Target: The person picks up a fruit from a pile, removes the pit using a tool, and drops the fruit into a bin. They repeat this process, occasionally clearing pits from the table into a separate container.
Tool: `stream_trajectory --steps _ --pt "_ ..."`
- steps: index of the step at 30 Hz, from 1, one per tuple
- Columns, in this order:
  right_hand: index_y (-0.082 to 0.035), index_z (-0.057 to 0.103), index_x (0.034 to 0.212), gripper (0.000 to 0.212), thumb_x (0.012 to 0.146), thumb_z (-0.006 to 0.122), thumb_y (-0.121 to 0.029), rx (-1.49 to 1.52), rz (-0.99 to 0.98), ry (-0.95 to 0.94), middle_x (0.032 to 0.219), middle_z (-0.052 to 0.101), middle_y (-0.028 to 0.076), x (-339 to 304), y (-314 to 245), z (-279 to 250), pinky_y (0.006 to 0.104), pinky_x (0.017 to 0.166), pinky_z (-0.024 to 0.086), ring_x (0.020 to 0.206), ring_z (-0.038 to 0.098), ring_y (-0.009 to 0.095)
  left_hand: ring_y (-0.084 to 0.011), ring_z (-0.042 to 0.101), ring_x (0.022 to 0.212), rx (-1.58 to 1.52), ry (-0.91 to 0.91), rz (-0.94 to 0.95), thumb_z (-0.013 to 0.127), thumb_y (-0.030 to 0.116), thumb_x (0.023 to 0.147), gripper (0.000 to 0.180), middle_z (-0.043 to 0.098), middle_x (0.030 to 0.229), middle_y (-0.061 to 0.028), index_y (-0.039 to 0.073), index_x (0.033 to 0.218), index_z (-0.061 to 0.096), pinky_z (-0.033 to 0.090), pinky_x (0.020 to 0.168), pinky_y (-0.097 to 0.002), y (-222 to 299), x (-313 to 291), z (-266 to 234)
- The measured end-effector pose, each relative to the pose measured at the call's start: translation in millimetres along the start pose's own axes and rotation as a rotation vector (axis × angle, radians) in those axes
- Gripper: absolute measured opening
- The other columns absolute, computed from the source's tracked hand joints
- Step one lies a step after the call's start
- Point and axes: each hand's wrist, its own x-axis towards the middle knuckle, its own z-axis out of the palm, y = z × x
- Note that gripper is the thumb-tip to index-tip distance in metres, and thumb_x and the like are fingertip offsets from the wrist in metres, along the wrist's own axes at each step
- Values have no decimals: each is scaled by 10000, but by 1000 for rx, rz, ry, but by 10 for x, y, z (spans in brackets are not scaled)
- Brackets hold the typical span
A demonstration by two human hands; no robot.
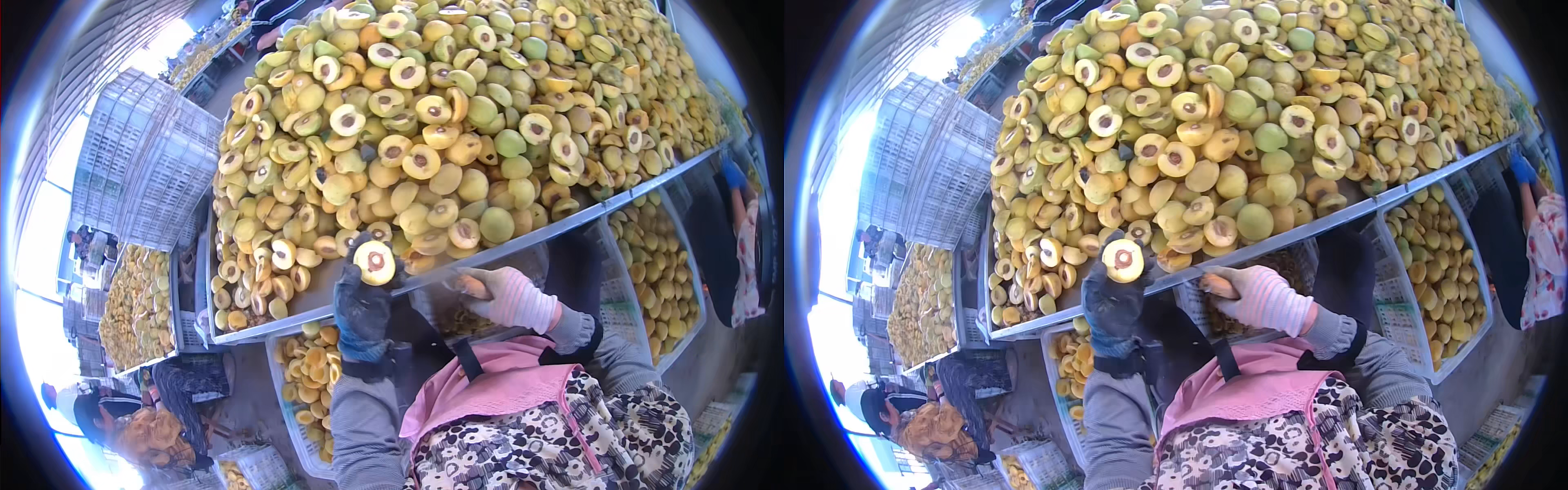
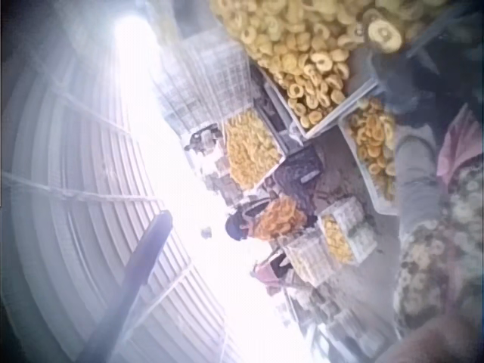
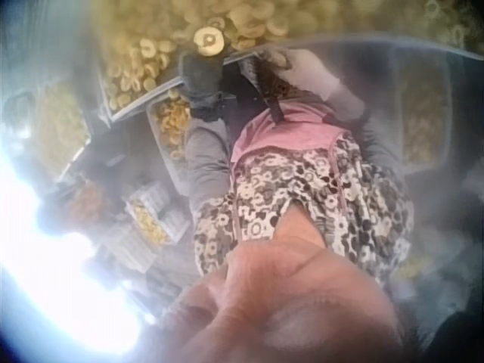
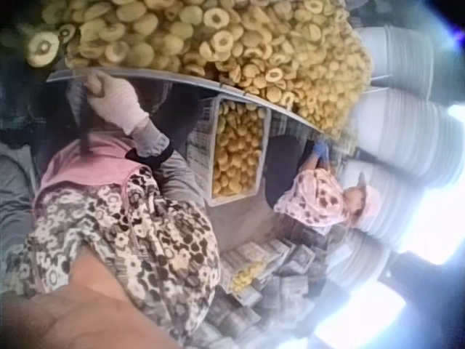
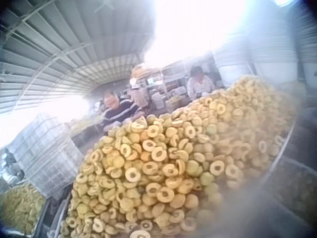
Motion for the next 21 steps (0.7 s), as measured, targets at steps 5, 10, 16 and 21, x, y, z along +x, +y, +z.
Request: stream_trajectory --steps 5,10,16,21 --pt "-144 505 1335 527 856 623 -331 -106 -42 -9 837 665 213 -9 -271 -32 462 699 512 783 655 396 -263 614 1109 447 40 356 695 -83 815 531 610 1208 -189 6 1288 470 528 928 -360 -411 -193 381" --pt "-147 488 1348 531 863 619 -319 -182 37 -25 806 664 193 -105 -344 -127 465 672 505 753 653 391 -228 614 1108 831 -32 377 675 -22 844 454 620 1223 -135 10 1268 514 485 967 -346 -490 -302 598" --pt "-158 474 1340 516 854 621 -248 -309 16 4 775 653 148 -118 -178 -10 435 591 495 686 652 351 -219 633 1059 951 -7 429 641 -25 870 382 636 1183 -137 -22 1240 549 494 942 -329 -536 -386 705" --pt "-133 527 1236 409 874 598 -310 -314 9 -36 782 659 169 -139 3 210 477 621 496 716 650 388 -234 640 1015 1091 8 488 646 116 904 324 649 1128 -140 -13 1191 566 502 930 -342 -655 -369 633"
